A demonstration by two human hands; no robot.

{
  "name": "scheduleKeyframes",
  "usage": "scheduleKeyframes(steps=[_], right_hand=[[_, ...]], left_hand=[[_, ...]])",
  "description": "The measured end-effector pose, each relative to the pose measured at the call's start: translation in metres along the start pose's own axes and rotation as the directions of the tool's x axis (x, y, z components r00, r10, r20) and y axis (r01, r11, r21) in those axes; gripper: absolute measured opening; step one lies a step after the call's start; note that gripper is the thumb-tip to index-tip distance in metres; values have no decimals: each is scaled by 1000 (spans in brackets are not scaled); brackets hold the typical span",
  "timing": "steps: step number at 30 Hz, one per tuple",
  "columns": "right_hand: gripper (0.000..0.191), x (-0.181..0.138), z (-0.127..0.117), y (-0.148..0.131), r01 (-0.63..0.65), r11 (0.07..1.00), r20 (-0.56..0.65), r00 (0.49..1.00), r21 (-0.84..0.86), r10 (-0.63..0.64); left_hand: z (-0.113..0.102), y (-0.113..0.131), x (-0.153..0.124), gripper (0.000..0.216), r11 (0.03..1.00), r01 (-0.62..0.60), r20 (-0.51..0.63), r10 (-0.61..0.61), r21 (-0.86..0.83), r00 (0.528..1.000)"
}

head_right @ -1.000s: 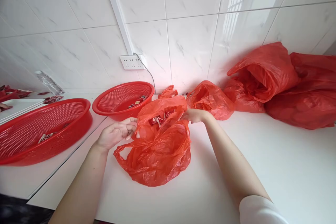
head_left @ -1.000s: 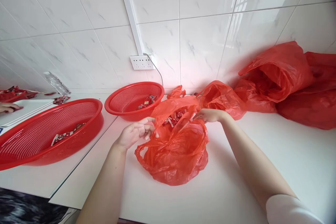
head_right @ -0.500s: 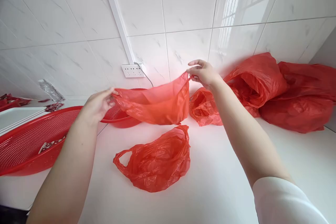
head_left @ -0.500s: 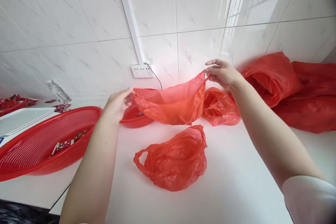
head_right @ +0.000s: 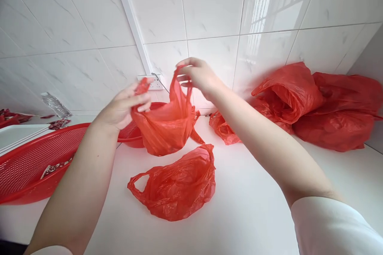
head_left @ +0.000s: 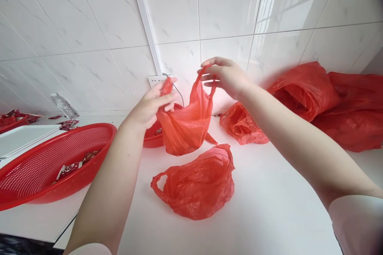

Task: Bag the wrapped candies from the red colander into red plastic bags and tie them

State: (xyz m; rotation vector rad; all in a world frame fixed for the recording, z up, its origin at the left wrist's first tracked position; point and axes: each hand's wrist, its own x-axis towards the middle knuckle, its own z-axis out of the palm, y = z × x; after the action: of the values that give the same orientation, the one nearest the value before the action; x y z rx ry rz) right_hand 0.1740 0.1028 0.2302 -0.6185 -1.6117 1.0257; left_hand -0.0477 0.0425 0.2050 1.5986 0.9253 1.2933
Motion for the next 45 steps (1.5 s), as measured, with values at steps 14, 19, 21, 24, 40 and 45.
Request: scheduleKeyframes(steps=[14, 19, 21, 24, 40, 45], right_hand=[[23, -64, 30, 36, 183, 973, 296, 946, -143, -134], [21, -89, 36, 71, 93, 989, 171, 979, 116, -112], [24, -94, 36, 78, 89, 989, 92, 991, 114, -99], [21, -98, 30, 78, 89, 994, -10, 996, 58, -89], [19, -112, 26, 79, 89, 958, 329, 944, -271, 5], [19, -110, 38, 87, 110, 932, 227, 973, -345, -31]], left_hand=[[25, -31, -14, 45, 937, 305, 126, -327, 168, 936], [29, -40, -33, 49, 905, 406, 224, -424, 124, 878], [29, -50, -39, 52, 902, 432, 211, -425, 15, 880], [26, -69, -42, 49, 875, 446, 227, -403, -187, 887], [28, -60, -60, 36, 777, 14, -50, 23, 629, 999], [33, -63, -54, 27, 653, -282, -26, 420, 703, 907]])
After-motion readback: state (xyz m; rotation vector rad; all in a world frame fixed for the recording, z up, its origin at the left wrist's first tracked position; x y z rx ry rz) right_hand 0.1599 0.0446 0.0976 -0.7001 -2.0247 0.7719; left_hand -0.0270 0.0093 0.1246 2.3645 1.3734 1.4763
